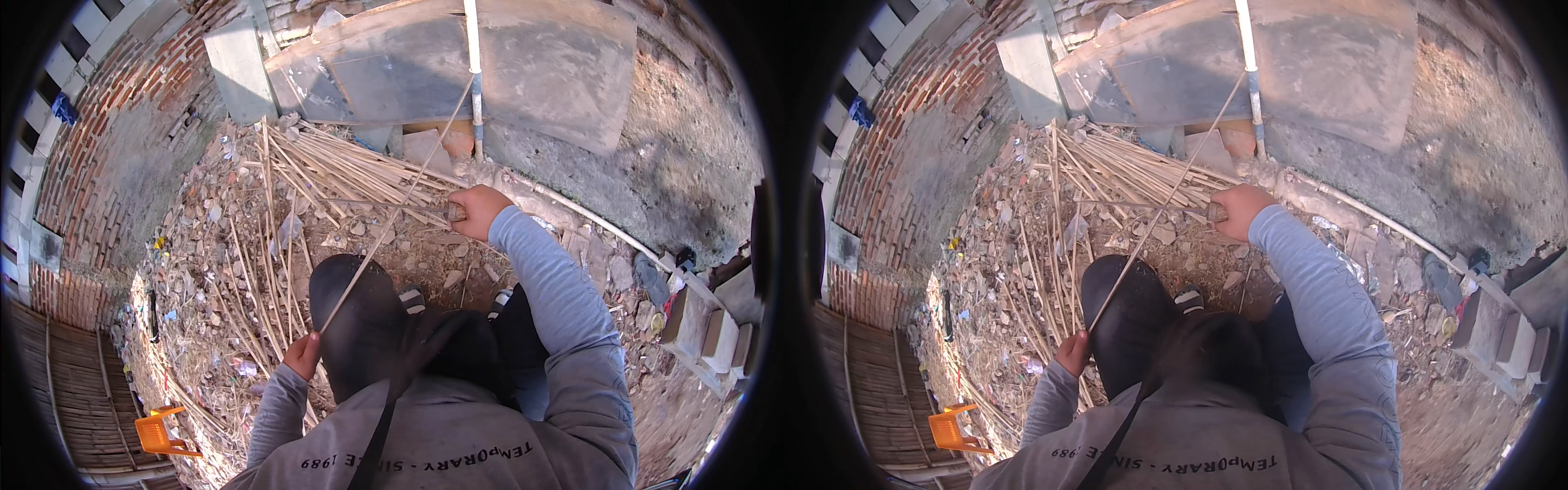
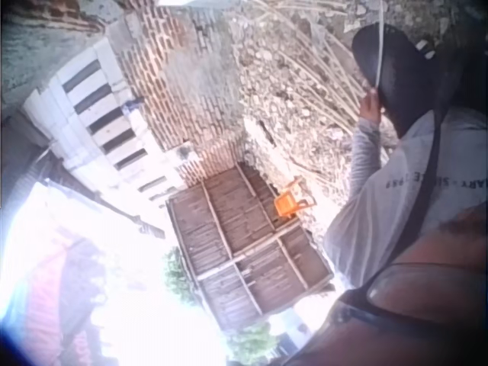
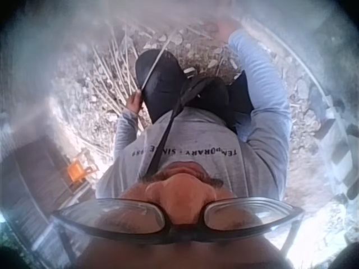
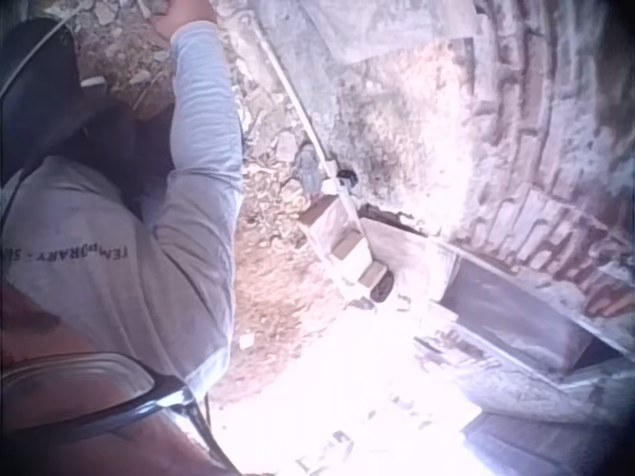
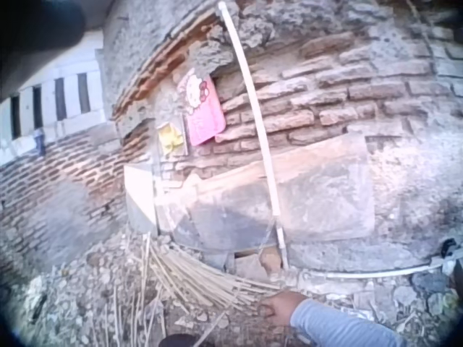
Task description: The person uses a blade to shave thin layers from a bamboo strip, holding the strip against their leg and sliding the blade along its length to smooth it.
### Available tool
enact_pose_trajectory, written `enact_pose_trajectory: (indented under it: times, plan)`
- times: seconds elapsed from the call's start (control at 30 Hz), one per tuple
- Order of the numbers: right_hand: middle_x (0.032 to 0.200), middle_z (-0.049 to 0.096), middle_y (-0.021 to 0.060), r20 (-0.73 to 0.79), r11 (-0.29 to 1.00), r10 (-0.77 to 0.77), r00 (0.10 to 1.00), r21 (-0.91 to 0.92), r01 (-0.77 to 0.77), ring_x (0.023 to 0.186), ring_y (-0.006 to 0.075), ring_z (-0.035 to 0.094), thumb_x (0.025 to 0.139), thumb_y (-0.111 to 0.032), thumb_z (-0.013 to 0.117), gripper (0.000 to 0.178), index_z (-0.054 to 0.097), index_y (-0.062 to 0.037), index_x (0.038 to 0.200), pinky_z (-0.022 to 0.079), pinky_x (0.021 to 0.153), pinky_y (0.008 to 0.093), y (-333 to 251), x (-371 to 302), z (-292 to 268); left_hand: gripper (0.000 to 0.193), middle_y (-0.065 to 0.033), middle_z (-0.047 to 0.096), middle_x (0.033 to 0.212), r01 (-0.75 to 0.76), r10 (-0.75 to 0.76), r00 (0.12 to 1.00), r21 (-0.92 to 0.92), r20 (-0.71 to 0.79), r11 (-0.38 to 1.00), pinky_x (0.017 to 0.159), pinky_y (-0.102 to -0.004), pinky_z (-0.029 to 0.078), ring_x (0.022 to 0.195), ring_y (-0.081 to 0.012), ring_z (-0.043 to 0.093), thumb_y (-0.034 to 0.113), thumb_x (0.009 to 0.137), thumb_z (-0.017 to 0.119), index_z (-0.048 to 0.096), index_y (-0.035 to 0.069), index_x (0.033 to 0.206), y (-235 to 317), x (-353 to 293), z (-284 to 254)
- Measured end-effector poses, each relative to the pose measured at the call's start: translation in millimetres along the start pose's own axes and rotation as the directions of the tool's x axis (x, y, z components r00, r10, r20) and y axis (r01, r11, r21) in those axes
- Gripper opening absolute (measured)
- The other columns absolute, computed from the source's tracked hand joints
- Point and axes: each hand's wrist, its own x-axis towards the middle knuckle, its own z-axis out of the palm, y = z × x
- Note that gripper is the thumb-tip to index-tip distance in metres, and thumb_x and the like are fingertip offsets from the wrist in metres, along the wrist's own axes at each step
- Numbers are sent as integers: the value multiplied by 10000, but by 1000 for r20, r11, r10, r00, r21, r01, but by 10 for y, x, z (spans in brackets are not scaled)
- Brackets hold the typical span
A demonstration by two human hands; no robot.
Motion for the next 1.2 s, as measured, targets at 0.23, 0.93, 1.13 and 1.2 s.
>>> enact_pose_trajectory:
  times: [0.23,0.93,1.13,1.2]
  plan:
    - [815,658,198,96,990,-124,988,-59,130,825,409,638,739,-255,714,293,626,-60,940,511,750,491,-427,20,-50,519,24,472,625,44,-44,999,10,5,999,548,-269,348,593,-78,411,448,1028,420,599,2,831,-48,-13,-50]
    - [828,662,194,-41,1000,-18,999,7,18,831,400,643,724,-248,721,316,641,-58,964,515,756,476,-119,33,-117,527,4,484,623,-14,18,999,85,-43,996,555,-296,359,603,-96,430,434,1033,404,582,-3,799,-136,20,-17]
    - [845,668,192,-206,984,165,965,101,-146,818,390,647,733,-264,729,344,658,-66,1004,519,748,451,123,-29,-233,513,11,472,626,28,-27,999,90,-16,996,561,-294,355,606,-92,421,426,1033,408,582,-3,815,-56,15,-28]
    - [836,667,189,-183,988,142,973,94,-126,818,390,647,727,-260,729,338,654,-65,992,519,747,456,6,-21,-178,511,12,469,625,18,-16,1000,72,-18,997,558,-292,353,605,-91,419,425,1033,408,581,-2,812,-58,26,-14]
